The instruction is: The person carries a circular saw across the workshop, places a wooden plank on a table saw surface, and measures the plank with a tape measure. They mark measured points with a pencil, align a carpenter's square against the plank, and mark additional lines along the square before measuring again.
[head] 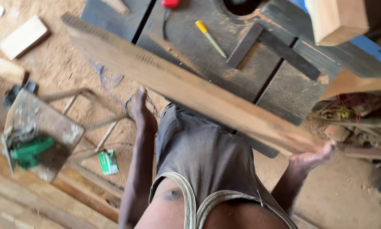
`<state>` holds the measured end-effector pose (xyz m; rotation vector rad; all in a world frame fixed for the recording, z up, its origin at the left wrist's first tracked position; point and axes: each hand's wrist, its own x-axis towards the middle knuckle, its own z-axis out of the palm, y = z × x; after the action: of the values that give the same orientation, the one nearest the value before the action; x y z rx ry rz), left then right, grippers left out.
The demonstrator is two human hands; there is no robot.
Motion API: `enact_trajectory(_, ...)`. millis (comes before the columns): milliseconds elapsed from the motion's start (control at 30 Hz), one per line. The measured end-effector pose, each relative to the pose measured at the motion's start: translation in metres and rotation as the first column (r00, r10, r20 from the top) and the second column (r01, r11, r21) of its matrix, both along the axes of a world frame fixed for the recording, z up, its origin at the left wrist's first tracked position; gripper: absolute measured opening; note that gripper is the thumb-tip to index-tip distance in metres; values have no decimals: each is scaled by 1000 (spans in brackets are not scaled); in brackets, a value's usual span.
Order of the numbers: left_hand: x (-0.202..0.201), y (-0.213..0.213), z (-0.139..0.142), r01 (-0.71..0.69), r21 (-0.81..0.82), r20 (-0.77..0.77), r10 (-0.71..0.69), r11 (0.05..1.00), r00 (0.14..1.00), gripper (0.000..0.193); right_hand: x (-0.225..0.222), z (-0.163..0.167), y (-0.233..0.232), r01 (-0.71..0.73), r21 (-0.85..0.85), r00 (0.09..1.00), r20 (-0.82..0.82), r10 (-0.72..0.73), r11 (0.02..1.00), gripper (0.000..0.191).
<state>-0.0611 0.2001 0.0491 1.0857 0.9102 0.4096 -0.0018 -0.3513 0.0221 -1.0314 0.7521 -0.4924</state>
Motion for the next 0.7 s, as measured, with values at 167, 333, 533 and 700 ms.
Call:
enact_trajectory(167, 34, 28, 14, -140, -210, 62, 156, 968, 986, 83, 11, -32, -26, -92, -138, 882, 448, 145, 986, 31)
enact_trajectory(333, 60, 17, 7, -89, 84, 11, 88, 993, 996, 112, 31, -53, -29, -6, -423, 793, 550, 262, 906, 36)
enact_trajectory(533, 90, 28, -13, 173, 315, -468, -5, 933, 884, 123, 48, -46, -23, -104, -621, 825, 383, 416, 777, 68)
enact_trajectory(700, 116, 21, -14, 255, 378, -582, 14, 890, 813, 143, 65, -9, -14, 273, -950, 802, 138, 580, -151, 109)
